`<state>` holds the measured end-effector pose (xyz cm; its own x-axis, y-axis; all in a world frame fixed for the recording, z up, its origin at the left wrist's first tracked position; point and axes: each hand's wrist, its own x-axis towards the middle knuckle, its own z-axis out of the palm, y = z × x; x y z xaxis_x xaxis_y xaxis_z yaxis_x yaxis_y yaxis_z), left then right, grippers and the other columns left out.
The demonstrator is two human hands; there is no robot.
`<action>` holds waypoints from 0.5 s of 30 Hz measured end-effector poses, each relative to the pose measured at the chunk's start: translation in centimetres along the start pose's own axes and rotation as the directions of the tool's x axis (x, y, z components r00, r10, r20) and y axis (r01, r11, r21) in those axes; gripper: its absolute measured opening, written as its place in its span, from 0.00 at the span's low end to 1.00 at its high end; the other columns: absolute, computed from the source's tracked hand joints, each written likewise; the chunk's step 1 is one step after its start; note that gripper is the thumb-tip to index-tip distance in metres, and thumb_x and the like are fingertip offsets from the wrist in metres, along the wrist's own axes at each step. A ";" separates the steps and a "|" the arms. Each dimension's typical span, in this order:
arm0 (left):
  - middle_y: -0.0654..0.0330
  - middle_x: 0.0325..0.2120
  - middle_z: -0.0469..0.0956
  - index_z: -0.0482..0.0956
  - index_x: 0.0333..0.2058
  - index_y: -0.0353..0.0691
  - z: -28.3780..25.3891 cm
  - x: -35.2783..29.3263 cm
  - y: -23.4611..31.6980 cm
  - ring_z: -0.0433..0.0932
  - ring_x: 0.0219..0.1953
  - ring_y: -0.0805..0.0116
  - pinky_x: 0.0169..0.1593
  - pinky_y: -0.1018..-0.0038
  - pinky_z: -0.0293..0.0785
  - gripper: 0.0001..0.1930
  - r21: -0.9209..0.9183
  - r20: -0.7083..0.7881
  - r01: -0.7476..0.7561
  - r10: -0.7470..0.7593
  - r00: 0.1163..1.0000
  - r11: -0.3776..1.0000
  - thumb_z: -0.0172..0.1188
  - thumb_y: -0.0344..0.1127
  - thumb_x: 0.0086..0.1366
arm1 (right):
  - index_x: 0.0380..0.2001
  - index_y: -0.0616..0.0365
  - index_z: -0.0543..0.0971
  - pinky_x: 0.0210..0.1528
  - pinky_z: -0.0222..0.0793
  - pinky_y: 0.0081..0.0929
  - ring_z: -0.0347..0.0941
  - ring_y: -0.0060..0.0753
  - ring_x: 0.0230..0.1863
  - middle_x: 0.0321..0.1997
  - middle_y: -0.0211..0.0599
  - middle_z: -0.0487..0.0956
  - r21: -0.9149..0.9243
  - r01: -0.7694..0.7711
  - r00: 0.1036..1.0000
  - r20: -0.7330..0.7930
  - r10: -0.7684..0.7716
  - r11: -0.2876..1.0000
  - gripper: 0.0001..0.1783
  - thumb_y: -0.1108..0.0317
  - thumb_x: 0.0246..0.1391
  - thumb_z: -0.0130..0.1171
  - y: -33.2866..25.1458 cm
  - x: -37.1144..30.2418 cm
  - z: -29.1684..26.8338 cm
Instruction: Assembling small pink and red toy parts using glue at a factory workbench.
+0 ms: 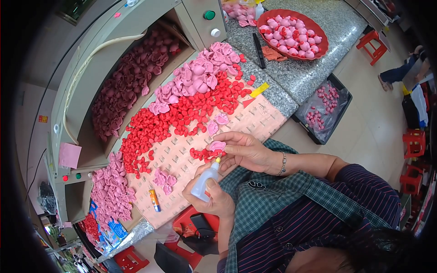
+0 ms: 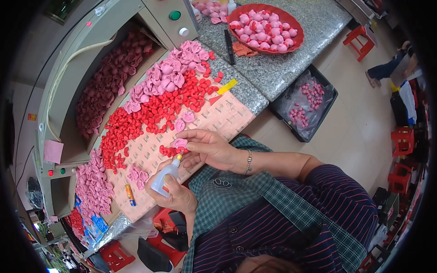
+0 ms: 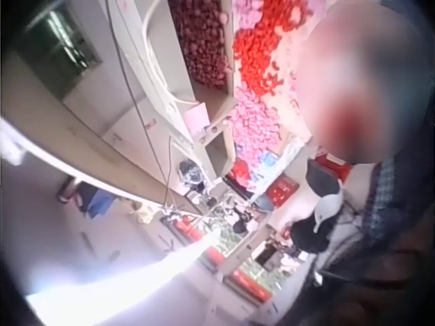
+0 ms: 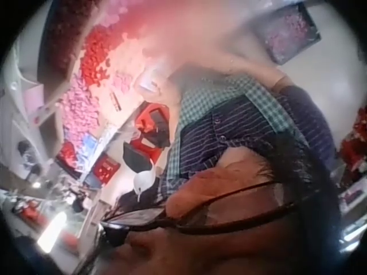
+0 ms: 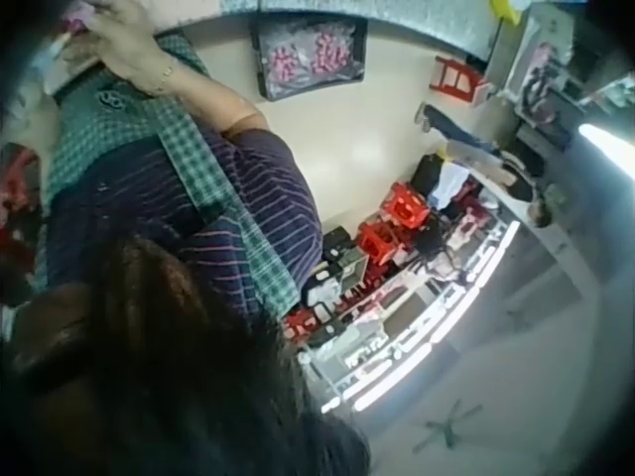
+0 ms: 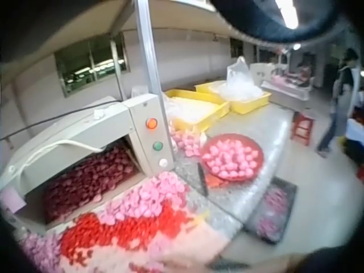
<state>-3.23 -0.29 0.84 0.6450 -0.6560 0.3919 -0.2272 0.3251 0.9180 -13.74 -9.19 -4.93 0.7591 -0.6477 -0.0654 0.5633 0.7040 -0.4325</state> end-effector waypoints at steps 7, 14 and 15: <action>0.31 0.40 0.74 0.59 0.43 0.28 0.1 0.0 0.2 0.80 0.40 0.49 0.38 0.63 0.85 0.15 0.003 0.029 -0.017 0.017 0.999 1.000 0.55 0.30 0.68 | 0.63 0.57 0.67 0.48 0.81 0.34 0.80 0.35 0.47 0.53 0.42 0.77 0.006 0.017 1.000 -0.005 -0.017 1.000 0.22 0.71 0.67 0.51 0.0 0.0 0.2; 0.32 0.40 0.74 0.59 0.44 0.28 0.1 -0.1 0.1 0.80 0.40 0.48 0.39 0.62 0.85 0.14 0.004 0.028 -0.012 0.012 1.000 1.000 0.55 0.29 0.68 | 0.63 0.57 0.66 0.48 0.81 0.34 0.81 0.35 0.46 0.53 0.42 0.76 -0.021 0.030 1.000 -0.004 -0.030 0.999 0.22 0.71 0.67 0.50 0.0 0.0 0.1; 0.32 0.40 0.74 0.59 0.44 0.28 0.1 -0.1 0.1 0.80 0.40 0.48 0.39 0.62 0.85 0.14 0.003 0.028 -0.011 0.011 1.000 1.000 0.55 0.29 0.68 | 0.63 0.57 0.66 0.48 0.81 0.34 0.81 0.35 0.46 0.53 0.42 0.76 -0.021 0.030 1.000 -0.005 -0.030 0.999 0.22 0.71 0.67 0.50 0.0 0.0 0.1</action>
<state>-3.38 -0.25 0.90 0.6215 -0.6714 0.4037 -0.2369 0.3302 0.9137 -13.69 -9.14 -4.86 0.7399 -0.6703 -0.0568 0.5791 0.6777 -0.4531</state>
